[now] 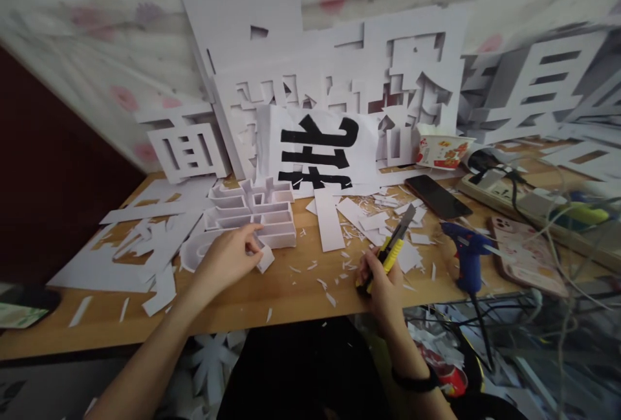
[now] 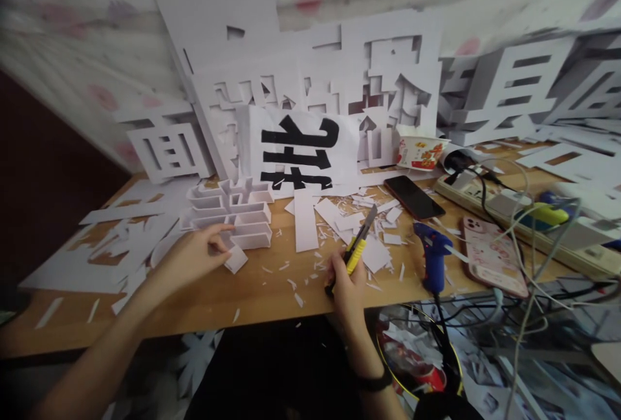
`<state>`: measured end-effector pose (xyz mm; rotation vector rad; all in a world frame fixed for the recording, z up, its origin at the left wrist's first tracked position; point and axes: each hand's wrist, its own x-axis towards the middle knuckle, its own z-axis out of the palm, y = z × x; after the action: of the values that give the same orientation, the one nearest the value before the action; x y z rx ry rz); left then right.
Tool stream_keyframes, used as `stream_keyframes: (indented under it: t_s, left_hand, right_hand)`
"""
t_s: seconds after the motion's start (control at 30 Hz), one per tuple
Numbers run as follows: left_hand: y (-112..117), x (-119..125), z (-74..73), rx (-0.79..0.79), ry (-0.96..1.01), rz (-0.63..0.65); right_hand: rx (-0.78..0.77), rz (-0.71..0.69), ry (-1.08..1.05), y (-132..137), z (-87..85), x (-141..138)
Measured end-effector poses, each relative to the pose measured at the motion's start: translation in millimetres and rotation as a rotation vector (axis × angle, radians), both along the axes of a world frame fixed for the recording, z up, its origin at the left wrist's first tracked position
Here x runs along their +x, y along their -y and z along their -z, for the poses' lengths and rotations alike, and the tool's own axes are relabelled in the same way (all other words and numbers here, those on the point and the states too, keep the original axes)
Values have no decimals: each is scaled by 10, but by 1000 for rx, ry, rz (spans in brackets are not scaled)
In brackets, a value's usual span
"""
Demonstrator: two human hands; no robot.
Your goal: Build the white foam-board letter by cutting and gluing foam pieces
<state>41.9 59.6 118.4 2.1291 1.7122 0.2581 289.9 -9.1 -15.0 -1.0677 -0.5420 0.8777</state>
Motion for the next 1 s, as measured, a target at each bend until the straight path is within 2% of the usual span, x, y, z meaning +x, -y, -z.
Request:
stream_keyframes:
  t_s: [0.43,0.77,1.0]
  left_hand:
    - [42,-19,220,58,-21,-71]
    - [97,54,202,98,-49,-77]
    - [59,30,179,55,-47,-88]
  right_hand:
    - [5,-5,-7,-4,-19,3]
    - [-11,-7,-12,0,3,15]
    - [-13,-2,16,5,-43,-1]
